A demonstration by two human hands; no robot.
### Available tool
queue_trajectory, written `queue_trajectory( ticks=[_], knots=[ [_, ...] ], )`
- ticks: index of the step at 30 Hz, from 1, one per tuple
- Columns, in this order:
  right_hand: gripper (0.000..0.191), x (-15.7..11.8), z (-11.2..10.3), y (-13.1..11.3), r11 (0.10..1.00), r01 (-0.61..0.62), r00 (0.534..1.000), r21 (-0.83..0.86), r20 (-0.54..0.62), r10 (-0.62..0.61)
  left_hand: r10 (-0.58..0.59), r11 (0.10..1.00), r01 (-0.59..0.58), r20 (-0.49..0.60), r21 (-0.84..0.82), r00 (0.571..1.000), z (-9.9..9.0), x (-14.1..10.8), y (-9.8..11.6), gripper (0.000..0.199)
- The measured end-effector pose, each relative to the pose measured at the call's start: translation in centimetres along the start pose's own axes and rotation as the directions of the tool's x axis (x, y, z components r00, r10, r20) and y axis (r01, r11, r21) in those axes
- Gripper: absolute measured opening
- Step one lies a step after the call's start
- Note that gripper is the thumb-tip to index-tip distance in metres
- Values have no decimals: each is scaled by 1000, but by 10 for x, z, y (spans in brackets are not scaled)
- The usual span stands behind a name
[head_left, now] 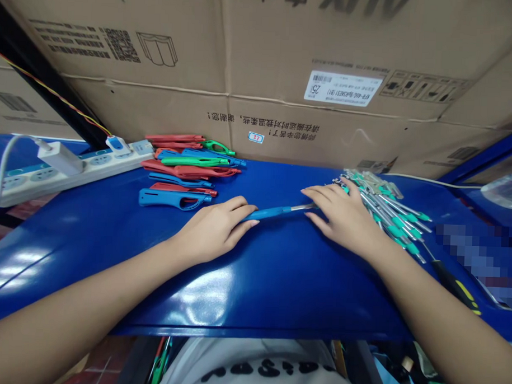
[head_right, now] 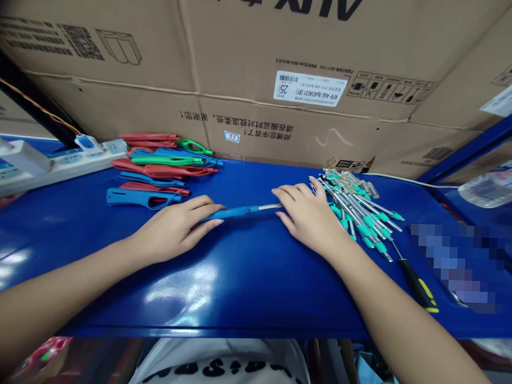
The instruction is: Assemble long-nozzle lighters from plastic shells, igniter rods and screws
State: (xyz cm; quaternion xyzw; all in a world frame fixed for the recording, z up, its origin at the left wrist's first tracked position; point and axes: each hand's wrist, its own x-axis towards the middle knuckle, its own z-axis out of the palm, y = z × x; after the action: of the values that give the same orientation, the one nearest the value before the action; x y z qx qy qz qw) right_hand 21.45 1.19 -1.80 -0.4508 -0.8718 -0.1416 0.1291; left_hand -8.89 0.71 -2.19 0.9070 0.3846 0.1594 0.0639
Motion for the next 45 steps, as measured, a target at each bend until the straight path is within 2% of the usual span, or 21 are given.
queue_trajectory(
  ticks=[3,6,11,16,23,27,30,34,39,45],
  knots=[
    [22,-1,2,17,999,-40,999,4,-26,40,-17,1000,17,-7,-4,1000,-1,1,-2,39],
    [15,-1,-1,21,998,-11,998,62,-60,15,-11,1000,12,-18,12,1000,-2,1,-3,40],
    [19,2,-3,9,984,117,993,135,-39,-112,27,999,-26,-28,29,999,-2,0,-4,39],
    [24,2,1,2,962,189,978,197,50,-202,91,995,-88,-63,48,994,0,0,-6,40],
    [30,3,-4,-11,957,218,962,191,123,-244,242,970,-245,-169,4,956,4,1,-7,36],
    [31,4,-8,-18,964,209,961,165,148,-234,255,966,-257,-185,15,949,5,0,-6,36],
    [30,4,-10,-17,965,202,969,168,110,-222,227,974,-228,-165,12,960,5,-1,-5,38],
    [28,4,-11,-16,964,214,977,159,-15,-214,167,982,-179,-154,-65,974,5,-3,-1,38],
    [25,3,-5,-16,956,280,958,92,-89,-272,110,964,-142,-147,-224,983,8,-3,2,31],
    [23,2,2,-22,920,350,930,173,-184,-319,68,928,-119,-155,-352,986,8,-3,6,22]
  ],
)
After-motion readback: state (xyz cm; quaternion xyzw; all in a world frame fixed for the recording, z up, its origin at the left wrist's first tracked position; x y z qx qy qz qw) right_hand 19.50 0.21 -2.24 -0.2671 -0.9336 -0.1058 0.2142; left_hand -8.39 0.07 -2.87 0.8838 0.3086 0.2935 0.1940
